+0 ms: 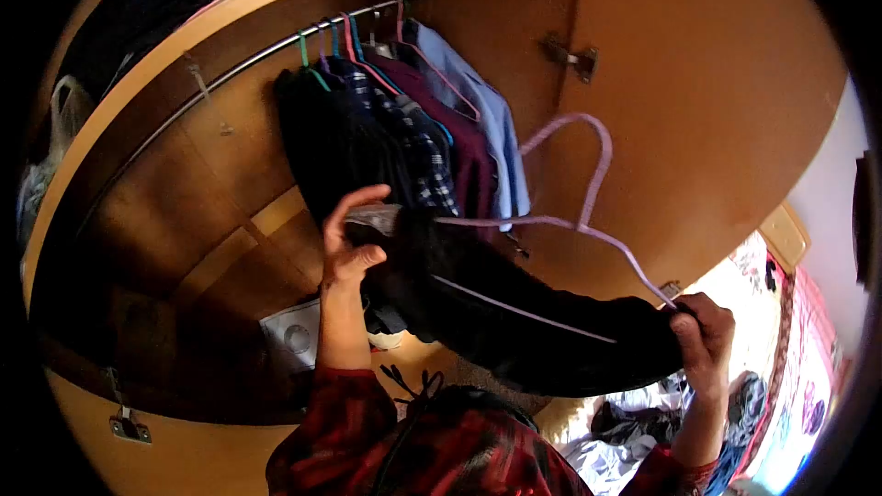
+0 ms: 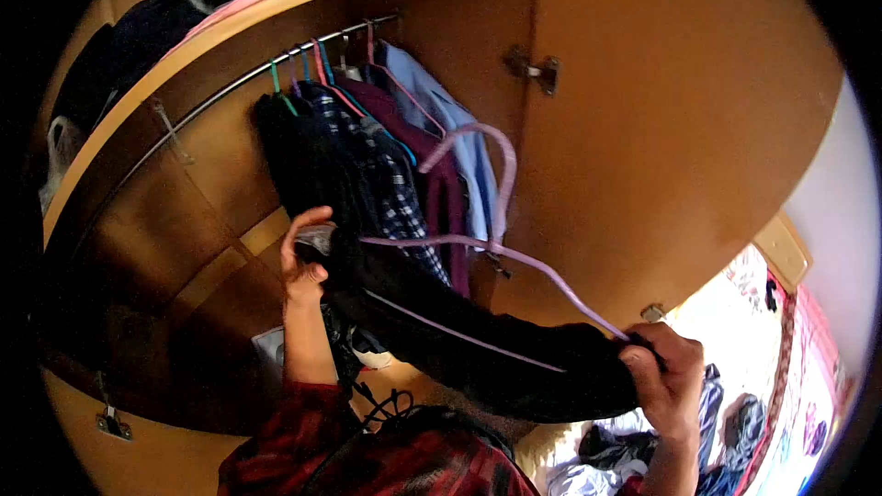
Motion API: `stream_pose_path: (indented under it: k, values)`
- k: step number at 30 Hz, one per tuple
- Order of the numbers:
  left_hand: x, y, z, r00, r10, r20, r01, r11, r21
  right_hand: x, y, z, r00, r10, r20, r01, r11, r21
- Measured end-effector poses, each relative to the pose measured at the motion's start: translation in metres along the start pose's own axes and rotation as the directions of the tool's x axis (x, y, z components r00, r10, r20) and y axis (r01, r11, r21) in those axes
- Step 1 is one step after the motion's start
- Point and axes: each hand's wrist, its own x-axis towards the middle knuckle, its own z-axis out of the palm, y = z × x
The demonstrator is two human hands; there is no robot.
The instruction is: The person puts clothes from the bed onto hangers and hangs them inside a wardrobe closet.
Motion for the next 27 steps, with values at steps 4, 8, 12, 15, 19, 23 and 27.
stream_pose_path:
  k: [4, 8, 12, 15, 19, 23, 27]
  values:
    - [0.003, 0.015, -0.039, 0.95, -0.023, -0.311, 0.038, 0.998, 0.041, 0.051, -0.023, 0.06, 0.989, -0.092, 0.12, 0.081, 0.992, 0.093]
    - [0.005, 0.011, -0.073, 0.815, 0.19, -0.548, 0.171, 0.825, 0.539, 0.108, -0.045, 0.136, 0.964, -0.211, 0.16, 0.189, 0.971, 0.144]
    - [-0.004, 0.007, -0.08, 0.863, 0.195, -0.467, 0.204, 0.711, 0.673, 0.159, -0.065, 0.221, 0.939, -0.315, 0.136, 0.26, 0.912, 0.317]
    - [-0.006, 0.0, -0.08, 0.909, 0.11, -0.401, 0.255, 0.615, 0.746, 0.186, -0.098, 0.263, 0.937, -0.33, 0.118, 0.285, 0.912, 0.294]
    - [-0.003, -0.012, -0.087, 0.894, 0.032, -0.447, 0.332, 0.622, 0.709, 0.219, -0.128, 0.309, 0.96, -0.255, 0.116, 0.234, 0.957, 0.17]
    - [0.008, -0.018, -0.086, 0.926, -0.011, -0.378, 0.31, 0.595, 0.741, 0.237, -0.134, 0.35, 0.976, -0.208, 0.07, 0.19, 0.959, 0.21]
    - [0.001, -0.039, -0.091, 0.941, -0.086, -0.327, 0.314, 0.58, 0.752, 0.231, -0.128, 0.355, 0.979, -0.191, 0.073, 0.179, 0.972, 0.153]
